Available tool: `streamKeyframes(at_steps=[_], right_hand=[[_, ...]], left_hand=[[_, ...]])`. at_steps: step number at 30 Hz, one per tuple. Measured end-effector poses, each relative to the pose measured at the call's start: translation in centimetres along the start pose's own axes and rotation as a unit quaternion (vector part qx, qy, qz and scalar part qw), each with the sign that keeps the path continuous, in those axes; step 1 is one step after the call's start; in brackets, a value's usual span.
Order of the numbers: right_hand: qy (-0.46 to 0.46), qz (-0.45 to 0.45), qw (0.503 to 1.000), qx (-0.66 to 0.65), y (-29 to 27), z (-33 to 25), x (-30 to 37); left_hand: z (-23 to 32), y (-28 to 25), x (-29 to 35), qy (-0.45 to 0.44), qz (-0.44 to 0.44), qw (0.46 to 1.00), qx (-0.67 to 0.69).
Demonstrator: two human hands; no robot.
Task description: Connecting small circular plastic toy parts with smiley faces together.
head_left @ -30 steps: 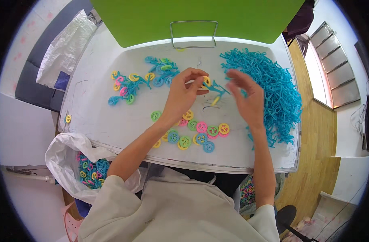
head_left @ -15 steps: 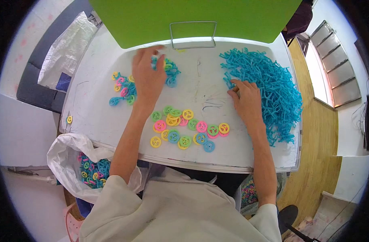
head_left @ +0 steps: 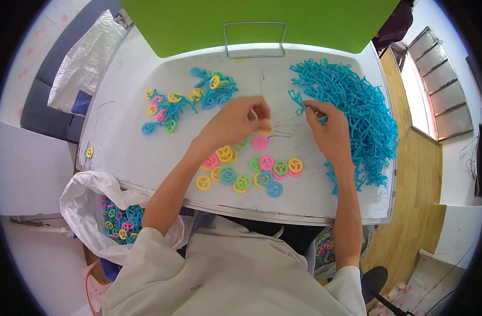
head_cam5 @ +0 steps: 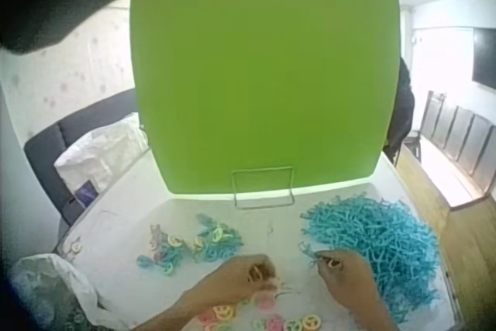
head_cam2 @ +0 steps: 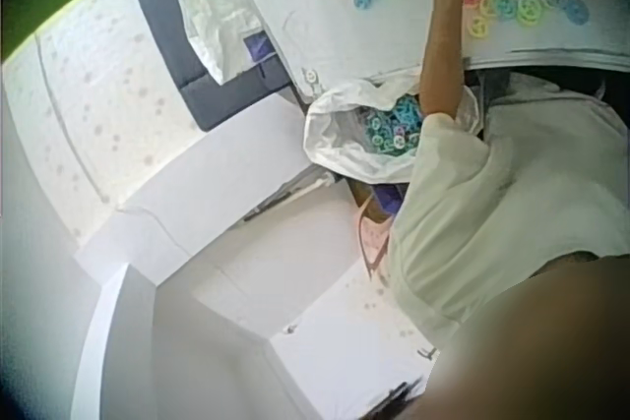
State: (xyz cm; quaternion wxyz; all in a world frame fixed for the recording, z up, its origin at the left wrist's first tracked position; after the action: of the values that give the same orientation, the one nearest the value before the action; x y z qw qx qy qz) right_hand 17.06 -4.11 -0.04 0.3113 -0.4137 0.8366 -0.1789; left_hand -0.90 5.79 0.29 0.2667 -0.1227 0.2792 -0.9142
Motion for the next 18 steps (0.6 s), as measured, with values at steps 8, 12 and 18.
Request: streamKeyframes(at_steps=[8,12,18], right_hand=[[0.004,-0.106,0.992,-0.068,0.3,-1.5,-0.1],[-0.014,-0.070,0.991,-0.116,0.5,-1.4,-0.1],[0.094,-0.087,0.976,-0.174,2.3,-1.2,0.7]], left_hand=[[-0.8,0.3,-0.5,-0.059,0.185,0.932,0.308],[-0.5,0.7,-0.6,-0.081,0.143,0.913,0.374],[-0.2,1.4,-0.4,-0.067,0.145,0.908,0.388]])
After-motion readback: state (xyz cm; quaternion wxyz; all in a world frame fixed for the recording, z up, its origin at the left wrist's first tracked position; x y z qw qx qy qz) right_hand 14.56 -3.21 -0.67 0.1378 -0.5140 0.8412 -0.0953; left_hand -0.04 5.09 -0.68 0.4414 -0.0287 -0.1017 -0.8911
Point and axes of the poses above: each hand's wrist, its own x-axis away from the middle knuckle, its own y-axis out of the palm, z = x × y, the point moved 4 cm from there along -x, towards the middle knuckle, and after that the axes turned 5 degrees about z, right-handed, at the moved point
